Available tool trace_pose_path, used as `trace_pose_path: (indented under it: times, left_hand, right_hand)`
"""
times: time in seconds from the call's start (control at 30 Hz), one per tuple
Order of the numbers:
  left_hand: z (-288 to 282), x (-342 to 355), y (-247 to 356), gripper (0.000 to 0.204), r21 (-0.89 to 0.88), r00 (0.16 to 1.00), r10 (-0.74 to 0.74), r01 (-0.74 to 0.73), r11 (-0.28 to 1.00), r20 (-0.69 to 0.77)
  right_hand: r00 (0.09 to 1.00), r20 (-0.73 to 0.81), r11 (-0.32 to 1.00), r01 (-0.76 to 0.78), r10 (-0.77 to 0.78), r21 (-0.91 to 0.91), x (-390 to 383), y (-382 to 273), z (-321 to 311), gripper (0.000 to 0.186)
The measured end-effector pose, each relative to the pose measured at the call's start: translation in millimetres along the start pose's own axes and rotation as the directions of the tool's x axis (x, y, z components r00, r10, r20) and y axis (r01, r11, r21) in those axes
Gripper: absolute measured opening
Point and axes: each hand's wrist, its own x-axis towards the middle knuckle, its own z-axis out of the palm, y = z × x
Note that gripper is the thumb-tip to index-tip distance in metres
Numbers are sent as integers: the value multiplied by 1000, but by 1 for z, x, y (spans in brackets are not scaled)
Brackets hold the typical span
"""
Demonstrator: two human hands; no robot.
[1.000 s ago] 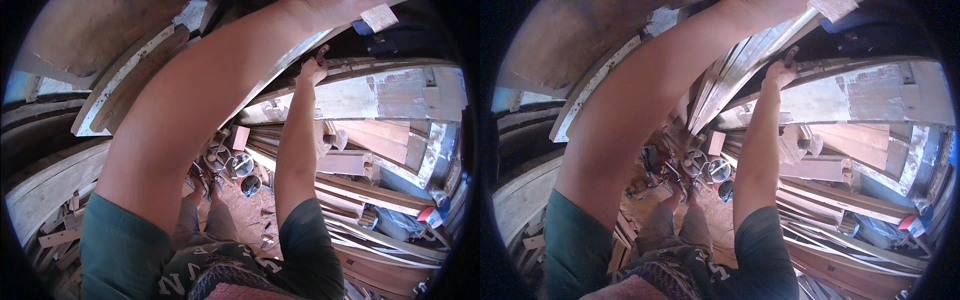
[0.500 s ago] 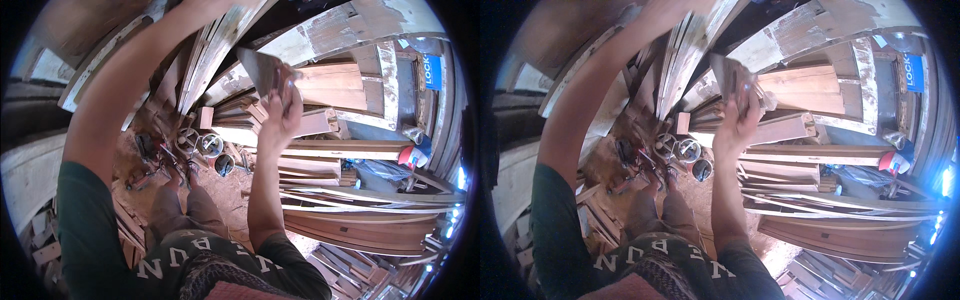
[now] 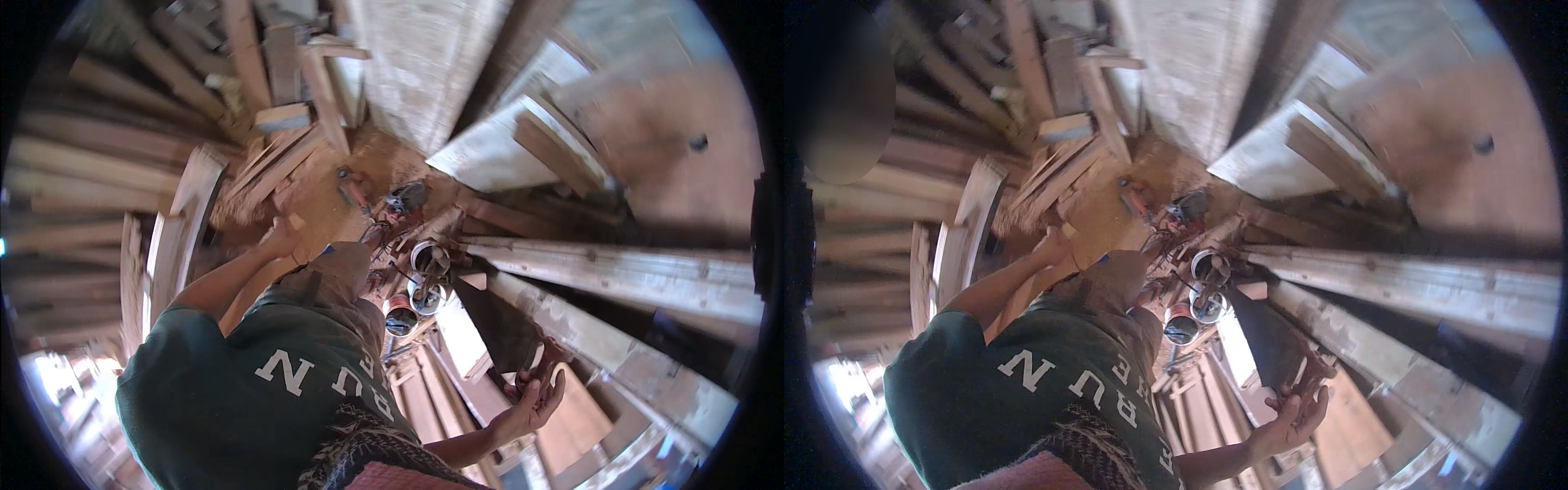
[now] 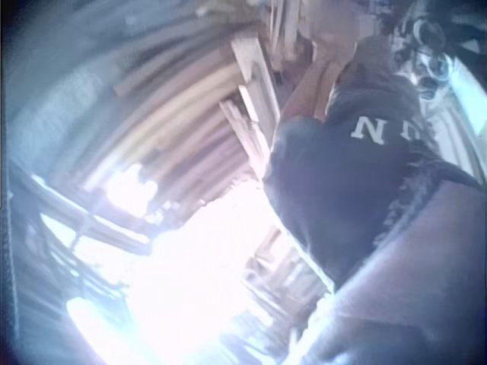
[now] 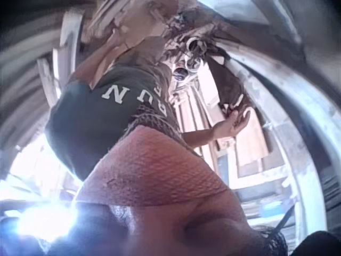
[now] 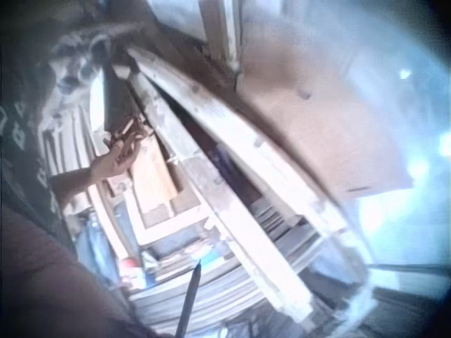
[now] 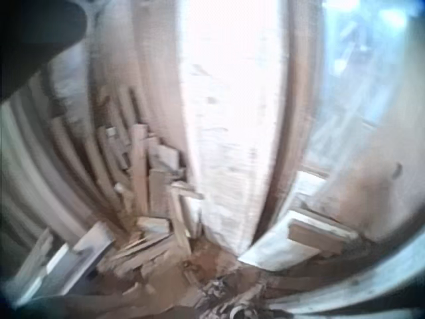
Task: The person marks a small wood block with a pencil, uses a hand saw to cut a wooden beam, and shapes the wood block using a small axe and a chisel on a workbench.
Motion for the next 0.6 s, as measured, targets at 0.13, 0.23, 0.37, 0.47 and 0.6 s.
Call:
trace_pose_path:
  times: [0.13, 0.23, 0.37, 0.47, 0.6]
  left_hand:
    - [20, -60, -63, 72, -483, 896, -359, 201, 852, -261]
    - [1, -116, -59, 71, -481, 842, -425, 236, 844, -334]
    - [4, -145, -97, 78, -575, 693, -522, 188, 796, -497]
    - [-21, -161, -112, 69, -642, 651, -561, 145, 753, -511]
    - [-47, -183, -135, 62, -765, 567, -651, 58, 642, -504]
  right_hand:
    - [940, 313, 986, 103, -139, 128, 11, -30, 36, 55]
    - [873, 382, 947, 231, -303, 225, 4, -63, 74, 59]
    - [693, 607, 921, 258, -388, 293, -12, -98, 118, 55]
    - [376, 889, 902, 424, -261, 86, -18, -90, 165, 30]
    - [481, 869, 991, 111, -115, 70, -75, -87, 236, 6]
